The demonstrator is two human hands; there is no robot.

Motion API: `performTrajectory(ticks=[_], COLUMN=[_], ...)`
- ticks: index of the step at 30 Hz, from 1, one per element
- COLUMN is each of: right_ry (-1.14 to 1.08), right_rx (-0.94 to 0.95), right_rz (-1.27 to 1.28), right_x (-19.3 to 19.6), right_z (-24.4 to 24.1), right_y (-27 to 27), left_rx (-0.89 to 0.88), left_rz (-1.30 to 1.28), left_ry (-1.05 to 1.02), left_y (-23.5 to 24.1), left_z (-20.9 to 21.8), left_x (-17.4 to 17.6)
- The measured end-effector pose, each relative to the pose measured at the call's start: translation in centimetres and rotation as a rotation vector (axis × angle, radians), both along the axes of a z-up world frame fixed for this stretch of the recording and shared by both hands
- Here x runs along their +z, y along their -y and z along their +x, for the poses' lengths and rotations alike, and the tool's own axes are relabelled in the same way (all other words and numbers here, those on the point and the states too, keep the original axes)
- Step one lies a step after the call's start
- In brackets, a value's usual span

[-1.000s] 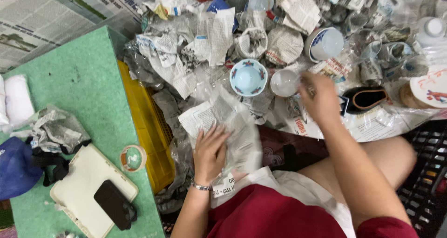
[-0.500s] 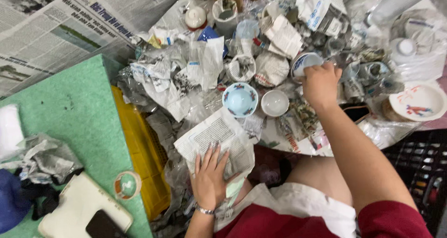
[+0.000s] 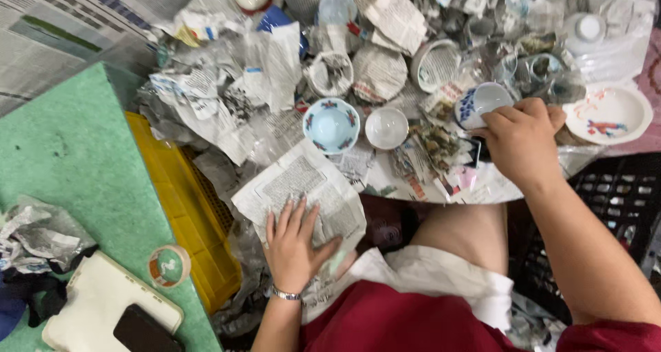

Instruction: The person wraps small ceramic bowls and cups individually in newspaper. They fold the paper around each item, tuck the edges, and place the wrapped pieces into a pile on the floor.

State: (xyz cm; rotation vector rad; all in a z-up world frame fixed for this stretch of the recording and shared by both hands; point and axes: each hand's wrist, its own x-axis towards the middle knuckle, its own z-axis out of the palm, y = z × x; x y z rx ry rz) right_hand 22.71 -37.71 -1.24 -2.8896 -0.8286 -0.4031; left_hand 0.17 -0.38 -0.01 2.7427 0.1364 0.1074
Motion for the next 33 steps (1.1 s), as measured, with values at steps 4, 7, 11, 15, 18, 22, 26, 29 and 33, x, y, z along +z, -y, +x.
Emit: performTrajectory(ticks=[4, 7, 11, 15, 18, 22, 26, 29, 33], right_ry=[-0.014, -0.005, 0.020, 0.053, 0.008, -0.025, -0.187, -0.249, -0.261], right_rx=[-0.023, -0.053, -0.059, -0.062, -0.038, -0.070, -0.123, -0.186, -0.328], right_rz=[-0.101, -0.122, -0.123, -0.201, -0.212, -0.157, 0.075, 0.187, 0.345], right_x=[-2.1, -3.3, -4.0, -3.2, -1.7, -0.5, -2.8, -5.2, -6.8], right_z=[-0.7, -0.4, 0.2, 0.5, 0.5, 1.1, 4.9, 7.3, 7.9], right_y=[2.8, 3.7, 3.5, 2.0, 0.8, -2.0, -7.3, -10.8, -12.4], left_rx=[0.004, 0.011, 0.019, 0.007, 0.016, 0.002, 0.005, -0.022, -0.007], left_rz=[0.027, 0.047, 0.119, 0.080, 0.026, 0.085, 0.026, 0.192, 0.035], left_ry=[-0.014, 0.004, -0.003, -0.007, 0.009, 0.024, 0.030, -0.009, 0.028], left_y=[0.3, 0.4, 0.4, 0.3, 0.5, 0.4, 0.3, 0.3, 0.3], left_z=[-0.1, -0.2, -0.3, -0.2, -0.2, -0.2, -0.4, -0.3, -0.1], left_x=[-0.2, -0.1, -0.1, -0.1, -0.1, -0.1, -0.5, -0.2, 0.5])
